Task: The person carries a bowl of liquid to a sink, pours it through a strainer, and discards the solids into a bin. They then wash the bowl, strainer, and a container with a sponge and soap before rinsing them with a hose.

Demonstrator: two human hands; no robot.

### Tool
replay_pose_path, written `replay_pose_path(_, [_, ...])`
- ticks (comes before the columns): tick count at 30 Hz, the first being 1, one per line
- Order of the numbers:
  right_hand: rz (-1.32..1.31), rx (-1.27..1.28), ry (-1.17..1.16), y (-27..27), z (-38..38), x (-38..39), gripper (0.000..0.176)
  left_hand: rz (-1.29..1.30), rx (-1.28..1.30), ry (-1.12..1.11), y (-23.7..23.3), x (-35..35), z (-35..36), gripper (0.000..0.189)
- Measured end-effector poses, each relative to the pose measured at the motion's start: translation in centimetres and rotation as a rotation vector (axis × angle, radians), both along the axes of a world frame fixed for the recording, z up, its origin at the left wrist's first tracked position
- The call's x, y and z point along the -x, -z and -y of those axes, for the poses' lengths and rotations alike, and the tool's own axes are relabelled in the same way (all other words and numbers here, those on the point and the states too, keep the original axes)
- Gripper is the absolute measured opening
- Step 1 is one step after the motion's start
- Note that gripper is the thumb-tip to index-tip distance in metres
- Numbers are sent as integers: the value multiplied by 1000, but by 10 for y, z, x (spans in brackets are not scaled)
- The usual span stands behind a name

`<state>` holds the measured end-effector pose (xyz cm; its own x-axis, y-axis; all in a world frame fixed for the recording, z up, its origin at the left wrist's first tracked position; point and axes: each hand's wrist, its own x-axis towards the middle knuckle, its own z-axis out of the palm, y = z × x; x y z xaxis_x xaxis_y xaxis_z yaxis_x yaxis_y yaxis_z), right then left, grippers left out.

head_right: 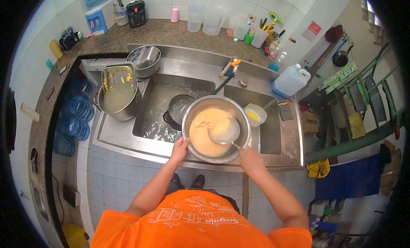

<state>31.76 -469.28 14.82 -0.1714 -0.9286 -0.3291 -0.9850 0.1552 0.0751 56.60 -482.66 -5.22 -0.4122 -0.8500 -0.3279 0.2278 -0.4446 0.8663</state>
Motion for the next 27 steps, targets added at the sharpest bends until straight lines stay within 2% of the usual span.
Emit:
replay_pose_path(4, [-19,-33,-116,-3,-19,-31,22,-32,-79,3,-13,-4,2,22])
replay_pose_path(6, [136,67,-86,23,-3,-50,23,15,-70,13,-23,-6,2,23])
replay_pose_path(9, [97,53,31,31,26,-33,24,35,7,26,-25,-11,3,23])
replay_pose_path(11, [34,62,79,20,21,-18,25,66,-11,46,-32,-12,4,23])
replay_pose_path(14, [1,-90,105,-21,1,-19,25,65,-68,59,-45,-15,7,23])
replay_pose_path(16, [88,-44,24,-24,-8,-36,25,54,-122,64,-43,-15,5,23])
replay_pose_path(18, [112,-27,69,-7,13,-58,25,94,-2,101,-37,-11,6,24])
replay_pose_path(20, [131,-8,106,12,35,-49,25,55,-4,88,-49,-6,3,25])
replay_pose_path(22, [-24,-13,182,24,46,-27,25,136,74,63,-51,-4,2,25])
replay_pose_path(25, [-55,-84,174,-21,15,-14,23,147,73,19,-47,-4,3,24])
replay_pose_path(27, [2,-99,113,-31,-1,-27,23,149,97,7,-26,1,3,24])
